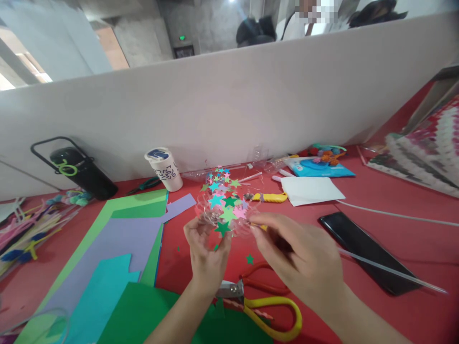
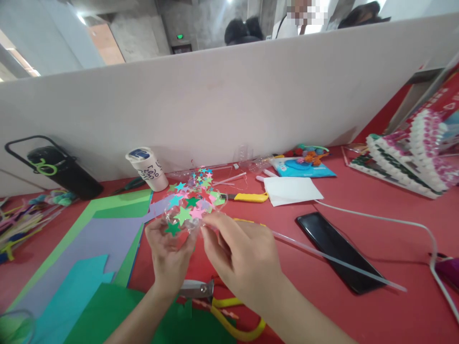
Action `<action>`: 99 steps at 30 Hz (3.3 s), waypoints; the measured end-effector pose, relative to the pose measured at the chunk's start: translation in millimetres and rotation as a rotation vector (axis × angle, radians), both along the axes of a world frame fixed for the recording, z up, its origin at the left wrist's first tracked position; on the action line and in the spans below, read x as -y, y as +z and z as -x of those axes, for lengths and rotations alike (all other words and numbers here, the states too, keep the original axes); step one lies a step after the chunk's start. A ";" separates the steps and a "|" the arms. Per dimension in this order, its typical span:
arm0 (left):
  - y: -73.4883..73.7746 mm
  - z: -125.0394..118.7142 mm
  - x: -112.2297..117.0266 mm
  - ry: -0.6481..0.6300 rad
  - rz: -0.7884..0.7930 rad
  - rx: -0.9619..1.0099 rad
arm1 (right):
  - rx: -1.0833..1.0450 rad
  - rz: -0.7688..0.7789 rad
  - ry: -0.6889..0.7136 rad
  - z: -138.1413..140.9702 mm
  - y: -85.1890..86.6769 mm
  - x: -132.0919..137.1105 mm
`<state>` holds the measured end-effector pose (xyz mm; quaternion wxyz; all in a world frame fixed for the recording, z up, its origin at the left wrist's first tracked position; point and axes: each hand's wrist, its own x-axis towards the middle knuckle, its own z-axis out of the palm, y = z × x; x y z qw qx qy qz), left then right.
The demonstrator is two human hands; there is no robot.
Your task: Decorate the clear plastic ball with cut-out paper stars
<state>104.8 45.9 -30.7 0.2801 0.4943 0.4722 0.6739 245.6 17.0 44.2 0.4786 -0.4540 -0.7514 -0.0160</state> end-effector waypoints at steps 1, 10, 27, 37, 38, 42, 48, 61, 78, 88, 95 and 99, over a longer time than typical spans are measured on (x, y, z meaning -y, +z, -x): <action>0.9 -0.1 -0.1 -0.002 0.017 0.008 | 0.000 -0.005 0.002 -1.9 1.1 0.0; 5.4 1.3 -0.1 -0.072 0.113 0.093 | 0.135 -0.139 0.110 -5.2 -4.9 -5.6; 10.5 -3.2 2.4 -0.261 0.207 0.266 | 0.207 -0.202 -0.021 2.8 -19.6 -14.5; 7.9 -3.3 -0.4 -0.210 0.261 0.302 | 0.085 -0.146 0.034 -4.3 -9.6 -8.3; 6.6 -2.2 -1.5 -0.209 0.257 0.311 | 0.059 -0.120 0.026 -6.6 -7.2 -7.5; 3.5 2.7 -7.6 -0.274 0.213 0.384 | -0.054 0.043 -0.073 -15.4 -0.6 -8.8; 4.5 8.8 -12.6 -0.423 0.203 0.626 | -0.275 0.256 -0.080 -19.1 2.1 -15.1; 11.3 9.3 -12.1 -0.478 0.236 0.605 | -0.023 0.150 0.050 5.6 -8.7 -3.1; 2.9 8.1 -10.3 -0.552 0.189 0.477 | -0.260 0.336 0.060 2.6 -1.4 -0.5; 3.4 11.1 -11.6 -0.559 0.225 0.451 | -0.260 0.280 0.041 -5.1 5.3 1.4; 4.9 15.3 -10.5 -0.611 0.265 0.442 | -0.226 0.259 0.041 -12.7 10.5 0.4; 4.9 16.6 -12.0 -0.578 0.251 0.410 | -0.257 0.338 0.075 -11.7 11.6 2.4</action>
